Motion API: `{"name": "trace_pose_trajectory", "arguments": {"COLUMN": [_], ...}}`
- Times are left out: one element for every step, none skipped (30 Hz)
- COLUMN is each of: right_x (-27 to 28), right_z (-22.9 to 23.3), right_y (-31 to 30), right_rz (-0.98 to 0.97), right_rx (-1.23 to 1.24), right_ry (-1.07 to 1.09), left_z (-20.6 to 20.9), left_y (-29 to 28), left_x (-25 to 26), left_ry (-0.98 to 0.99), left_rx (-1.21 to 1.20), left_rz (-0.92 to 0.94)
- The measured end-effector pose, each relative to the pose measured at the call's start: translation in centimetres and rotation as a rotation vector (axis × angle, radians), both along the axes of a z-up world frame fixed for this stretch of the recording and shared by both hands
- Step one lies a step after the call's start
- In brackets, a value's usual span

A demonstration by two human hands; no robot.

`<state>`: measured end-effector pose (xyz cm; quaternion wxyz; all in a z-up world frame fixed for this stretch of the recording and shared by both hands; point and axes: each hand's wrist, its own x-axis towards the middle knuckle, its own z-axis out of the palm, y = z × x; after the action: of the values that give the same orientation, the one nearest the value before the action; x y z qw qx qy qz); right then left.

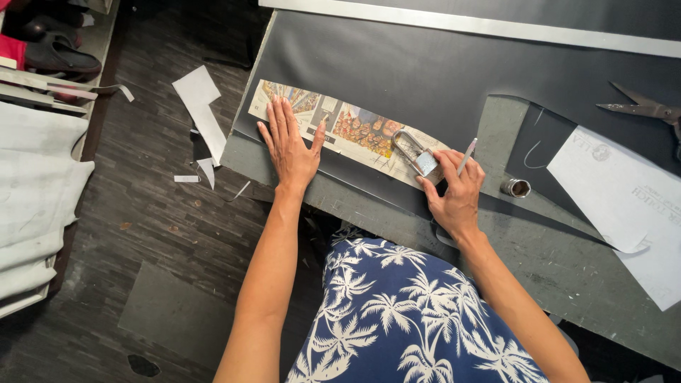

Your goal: The person uses shears to cut out pattern pieces from a large sheet of black material by following marks made with a white pencil and using paper templates weighted down with metal objects.

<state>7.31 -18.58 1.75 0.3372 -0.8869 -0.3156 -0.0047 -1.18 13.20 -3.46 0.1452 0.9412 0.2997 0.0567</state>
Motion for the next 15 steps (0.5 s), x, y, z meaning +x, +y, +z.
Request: {"name": "trace_pose_trajectory", "arguments": {"right_x": [-0.01, -0.03, 0.0, 0.01, 0.02, 0.04, 0.05, 0.05, 0.03, 0.0, -0.02, -0.04, -0.02, 0.0, -0.01], "right_z": [-0.03, -0.07, -0.12, -0.17, -0.21, -0.25, -0.27, -0.29, -0.32, -0.34, -0.36, -0.4, -0.44, -0.48, -0.52], "right_y": [-0.01, -0.07, -0.07, -0.07, -0.08, -0.09, -0.14, -0.18, -0.18, -0.17, -0.17, -0.16, -0.18, -0.23, -0.21], "right_rz": [0.0, 0.0, 0.002, 0.004, 0.005, 0.005, 0.005, 0.005, 0.004, 0.002, 0.001, 0.0, 0.0, -0.001, 0.0], "right_rx": [0.0, 0.002, 0.004, 0.006, 0.006, 0.006, 0.005, 0.008, 0.011, 0.014, 0.016, 0.018, 0.02, 0.021, 0.023], "right_ry": [0.005, 0.003, 0.0, -0.003, -0.006, -0.009, -0.012, -0.008, -0.004, 0.0, -0.002, -0.004, -0.006, -0.007, -0.008], "left_z": [-0.01, -0.03, -0.03, -0.02, 0.01, 0.04, 0.07, 0.09, 0.12, 0.15, 0.16, 0.18, 0.2, 0.2, 0.19], "left_y": [0.08, 0.09, 0.08, 0.08, 0.06, 0.07, 0.07, 0.06, 0.06, 0.07, 0.05, 0.04, 0.06, 0.04, 0.04], "left_x": [-0.02, -0.03, -0.03, -0.04, -0.06, -0.08, -0.08, -0.08, -0.08, -0.1, -0.08, -0.07, -0.07, -0.07, -0.12], "left_ry": [0.0, 0.001, -0.005, -0.01, -0.015, -0.015, -0.014, -0.014, -0.017, -0.02, -0.024, -0.024, -0.023, -0.023, -0.027], "left_rx": [0.002, 0.005, 0.002, 0.0, -0.003, -0.003, -0.004, -0.005, -0.007, -0.008, -0.011, -0.014, -0.016, -0.018, -0.019], "left_rz": [-0.001, -0.002, -0.002, -0.003, -0.003, 0.0, 0.002, 0.005, 0.003, 0.002, 0.0, 0.0, 0.001, 0.002, 0.002]}}
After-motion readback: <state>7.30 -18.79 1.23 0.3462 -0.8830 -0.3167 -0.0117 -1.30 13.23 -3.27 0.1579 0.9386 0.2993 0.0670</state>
